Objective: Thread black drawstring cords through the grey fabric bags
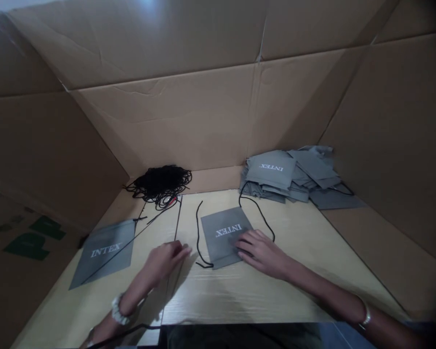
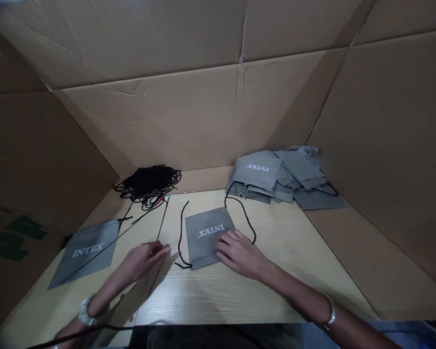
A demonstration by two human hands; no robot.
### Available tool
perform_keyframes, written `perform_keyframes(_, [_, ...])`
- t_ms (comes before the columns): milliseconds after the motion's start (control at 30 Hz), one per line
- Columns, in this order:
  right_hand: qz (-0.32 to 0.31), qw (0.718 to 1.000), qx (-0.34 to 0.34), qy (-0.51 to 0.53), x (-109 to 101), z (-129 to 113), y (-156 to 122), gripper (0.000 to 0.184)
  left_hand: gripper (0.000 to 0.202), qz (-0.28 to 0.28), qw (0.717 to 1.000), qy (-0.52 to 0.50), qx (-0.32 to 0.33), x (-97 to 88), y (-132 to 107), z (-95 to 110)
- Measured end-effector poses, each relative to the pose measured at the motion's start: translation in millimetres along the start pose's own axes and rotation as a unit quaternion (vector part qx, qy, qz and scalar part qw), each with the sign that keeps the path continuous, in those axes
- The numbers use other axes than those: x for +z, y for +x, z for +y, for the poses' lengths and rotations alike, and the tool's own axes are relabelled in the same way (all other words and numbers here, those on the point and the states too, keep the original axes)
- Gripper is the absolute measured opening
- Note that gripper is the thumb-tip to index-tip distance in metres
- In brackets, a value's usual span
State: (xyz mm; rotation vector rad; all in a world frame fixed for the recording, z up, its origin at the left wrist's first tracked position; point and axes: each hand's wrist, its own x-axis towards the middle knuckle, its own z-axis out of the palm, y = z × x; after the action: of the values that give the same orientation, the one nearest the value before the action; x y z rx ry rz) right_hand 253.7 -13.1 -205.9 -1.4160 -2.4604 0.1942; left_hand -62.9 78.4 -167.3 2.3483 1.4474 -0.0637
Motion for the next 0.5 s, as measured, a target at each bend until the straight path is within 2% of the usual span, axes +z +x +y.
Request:
perform_keyframes(67, [-0.02,1.0,-0.008,0.005,5.4,-10.3,12.1,0.026,0.051,0.02,0.999,0.016,-0.03,12.9,11.0,18.9])
perform_keyframes(167, [-0.033,0.999,-0.02,-0.001,13.0,-20.6,24.9,0.024,0.045,0.064,0.995,0.035,-0.066,19.3,41.3,31.5])
perform_keyframes(367, [-0.033,0.999,0.0,-0.007,20.0,-26.9,25.9,0.024,0.039,0.11,0.99,0.016,-0.089,12.3,107.1,34.9])
perform_keyframes(500, [-0.032,0.999,0.009,0.014,13.6,-26.8,26.3,0.021,0.028,0.109,0.992,-0.03,-0.055,15.5,128.7,29.7])
